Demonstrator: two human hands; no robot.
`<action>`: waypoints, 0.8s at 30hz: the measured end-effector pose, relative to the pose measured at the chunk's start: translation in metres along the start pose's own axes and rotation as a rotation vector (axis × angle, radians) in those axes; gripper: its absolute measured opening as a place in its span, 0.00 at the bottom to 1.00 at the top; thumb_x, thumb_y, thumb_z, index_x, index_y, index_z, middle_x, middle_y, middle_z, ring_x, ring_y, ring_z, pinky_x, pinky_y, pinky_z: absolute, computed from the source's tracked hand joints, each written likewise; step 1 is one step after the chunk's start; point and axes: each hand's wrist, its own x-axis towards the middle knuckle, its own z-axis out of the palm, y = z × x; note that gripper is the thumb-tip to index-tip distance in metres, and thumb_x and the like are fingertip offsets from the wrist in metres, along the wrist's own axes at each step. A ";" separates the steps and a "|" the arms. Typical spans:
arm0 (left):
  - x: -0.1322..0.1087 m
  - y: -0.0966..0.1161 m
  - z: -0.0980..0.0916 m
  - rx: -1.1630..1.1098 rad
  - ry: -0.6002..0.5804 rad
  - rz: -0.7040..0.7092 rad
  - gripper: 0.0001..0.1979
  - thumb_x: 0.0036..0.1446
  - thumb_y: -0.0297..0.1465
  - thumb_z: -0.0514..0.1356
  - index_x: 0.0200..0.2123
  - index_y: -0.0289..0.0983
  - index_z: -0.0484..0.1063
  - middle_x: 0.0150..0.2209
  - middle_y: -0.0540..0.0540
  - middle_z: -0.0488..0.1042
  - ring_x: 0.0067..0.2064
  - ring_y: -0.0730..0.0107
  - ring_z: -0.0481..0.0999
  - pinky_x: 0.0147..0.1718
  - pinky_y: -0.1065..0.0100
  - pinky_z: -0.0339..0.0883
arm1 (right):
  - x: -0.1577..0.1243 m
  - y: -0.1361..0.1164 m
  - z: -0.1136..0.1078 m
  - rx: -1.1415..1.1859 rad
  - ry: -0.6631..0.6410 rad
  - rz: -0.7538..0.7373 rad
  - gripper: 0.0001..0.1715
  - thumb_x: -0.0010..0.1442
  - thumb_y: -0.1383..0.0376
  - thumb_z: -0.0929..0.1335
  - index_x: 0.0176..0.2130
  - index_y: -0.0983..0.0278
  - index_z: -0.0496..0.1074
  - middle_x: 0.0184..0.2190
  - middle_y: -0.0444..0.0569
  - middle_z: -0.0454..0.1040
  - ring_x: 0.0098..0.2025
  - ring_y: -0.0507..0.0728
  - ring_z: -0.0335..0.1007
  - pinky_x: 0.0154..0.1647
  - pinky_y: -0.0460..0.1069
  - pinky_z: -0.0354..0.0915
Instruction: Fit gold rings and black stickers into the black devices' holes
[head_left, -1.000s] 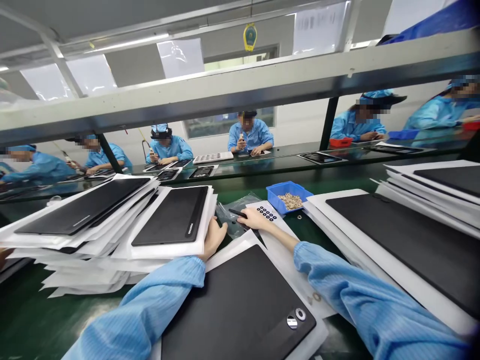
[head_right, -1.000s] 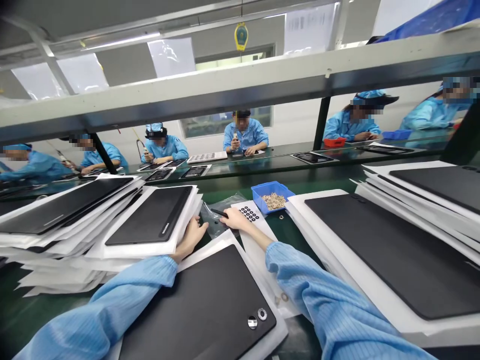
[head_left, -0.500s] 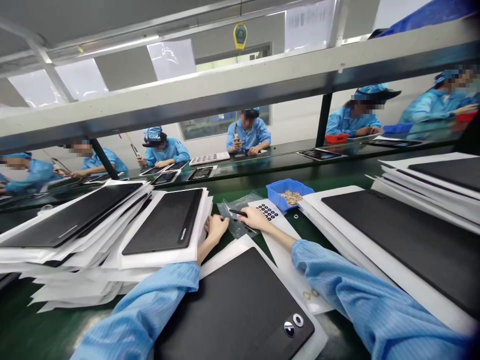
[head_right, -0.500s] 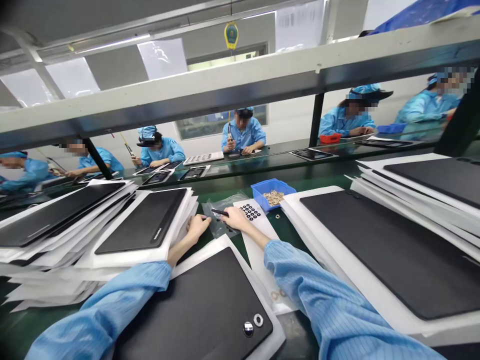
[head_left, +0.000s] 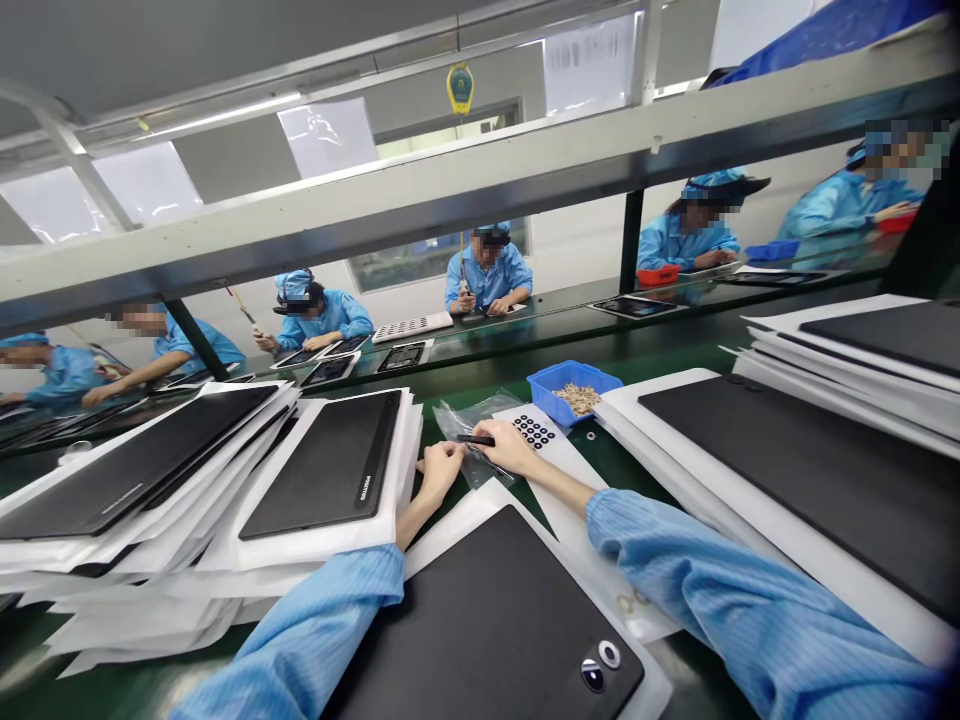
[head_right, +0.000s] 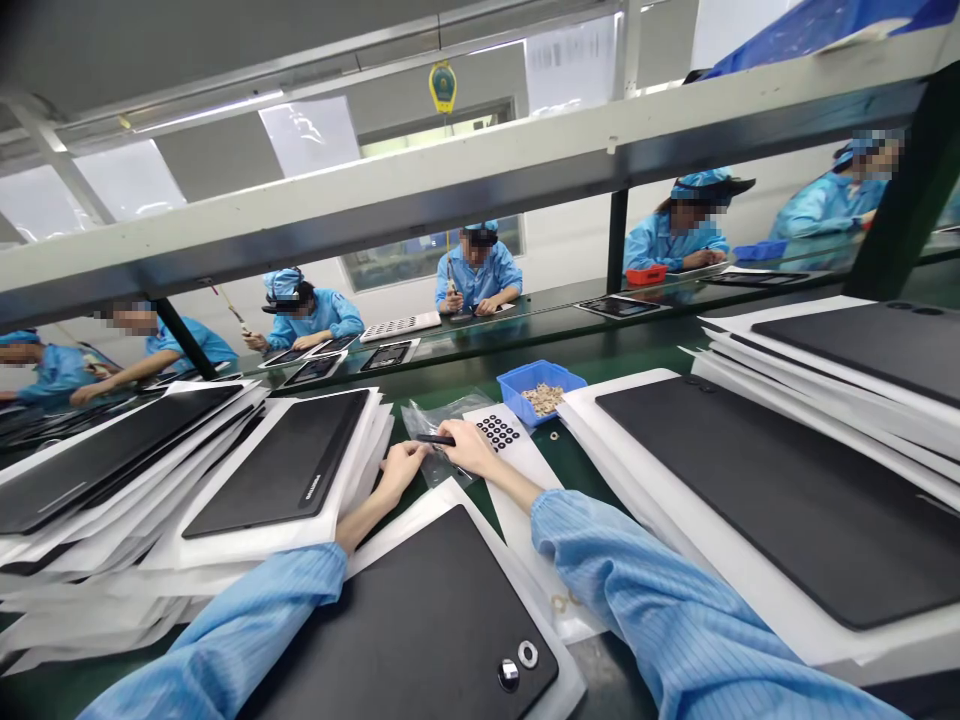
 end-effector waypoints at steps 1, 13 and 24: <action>0.000 0.000 0.000 0.002 -0.003 0.004 0.15 0.62 0.37 0.57 0.48 0.34 0.68 0.47 0.43 0.71 0.46 0.62 0.73 0.45 0.55 0.69 | 0.000 0.000 0.000 0.012 -0.004 -0.008 0.13 0.63 0.60 0.66 0.43 0.68 0.71 0.40 0.49 0.73 0.41 0.55 0.71 0.43 0.55 0.69; -0.002 0.000 0.002 -0.015 -0.017 0.049 0.15 0.62 0.37 0.57 0.47 0.33 0.69 0.46 0.43 0.71 0.45 0.63 0.73 0.45 0.56 0.69 | 0.000 0.002 -0.002 0.088 -0.045 0.012 0.20 0.62 0.53 0.65 0.32 0.69 0.71 0.27 0.43 0.72 0.30 0.52 0.71 0.34 0.49 0.68; -0.001 -0.005 0.005 -0.034 -0.007 0.056 0.14 0.62 0.36 0.57 0.47 0.33 0.69 0.47 0.43 0.71 0.46 0.63 0.73 0.46 0.55 0.69 | -0.005 -0.010 -0.001 0.035 -0.078 0.094 0.15 0.63 0.58 0.66 0.35 0.68 0.72 0.32 0.46 0.74 0.36 0.53 0.71 0.40 0.52 0.69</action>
